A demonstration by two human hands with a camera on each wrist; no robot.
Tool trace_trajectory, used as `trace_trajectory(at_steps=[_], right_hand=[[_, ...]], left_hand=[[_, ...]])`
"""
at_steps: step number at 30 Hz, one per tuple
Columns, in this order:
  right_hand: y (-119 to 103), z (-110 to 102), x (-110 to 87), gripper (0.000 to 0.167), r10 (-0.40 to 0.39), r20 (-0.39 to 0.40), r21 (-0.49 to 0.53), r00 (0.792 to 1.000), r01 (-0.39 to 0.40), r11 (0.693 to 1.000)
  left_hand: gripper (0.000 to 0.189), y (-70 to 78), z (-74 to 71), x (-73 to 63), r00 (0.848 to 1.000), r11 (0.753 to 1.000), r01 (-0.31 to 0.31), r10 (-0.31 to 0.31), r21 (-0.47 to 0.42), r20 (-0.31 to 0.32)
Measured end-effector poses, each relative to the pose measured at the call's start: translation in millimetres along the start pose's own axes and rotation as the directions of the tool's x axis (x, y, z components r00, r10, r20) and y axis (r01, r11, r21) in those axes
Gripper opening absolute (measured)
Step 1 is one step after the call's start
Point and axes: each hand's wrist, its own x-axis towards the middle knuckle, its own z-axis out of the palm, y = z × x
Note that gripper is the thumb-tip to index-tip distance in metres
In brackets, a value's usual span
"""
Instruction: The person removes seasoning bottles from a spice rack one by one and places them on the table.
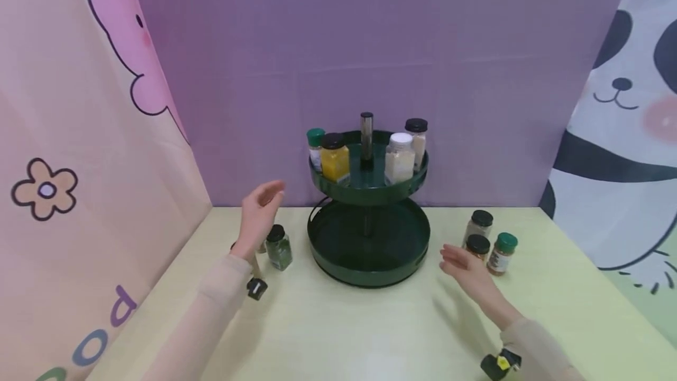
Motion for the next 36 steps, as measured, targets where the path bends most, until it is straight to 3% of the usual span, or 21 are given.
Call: trace_trajectory(at_steps=[4, 10, 15, 19, 29, 36], right_hand=[[-1, -2, -9.1, 0.055, -0.012, -0.001, -0.019, 1.0, 0.012, 1.0], [-2, -5, -17.9, 0.055, -0.031, -0.001, -0.032, 1.0, 0.031, 0.999], [-3, -7, -23.5, 0.054, -0.04, 0.016, -0.017, 0.999, 0.04, 0.999], [-3, -7, -26.7, 0.053, -0.051, 0.023, -0.003, 0.998, 0.052, 0.999], [-2, -13, -31.6, 0.055, -0.067, 0.027, -0.017, 0.997, 0.068, 0.998], [-16, -23, -27.3, 0.054, -0.139, 0.036, -0.047, 0.99, 0.141, 0.989]], left_hand=[[0.043, 12.7, 17.6, 18.9, 0.999, 0.999, 0.034, -0.033, -0.035, 0.033], [0.055, 22.8, 40.8, 39.1, 0.987, 0.982, 0.151, -0.142, -0.111, 0.079], [0.059, 26.7, 55.4, 49.0, 0.983, 0.971, 0.174, -0.162, -0.165, 0.084], [0.058, 26.5, 60.6, 51.9, 0.982, 0.966, 0.178, -0.161, -0.185, 0.102], [0.054, 24.6, 69.7, 51.2, 0.983, 0.945, 0.182, -0.172, -0.271, 0.059], [0.053, 23.8, 71.9, 51.6, 0.981, 0.936, 0.195, -0.189, -0.292, 0.05]])
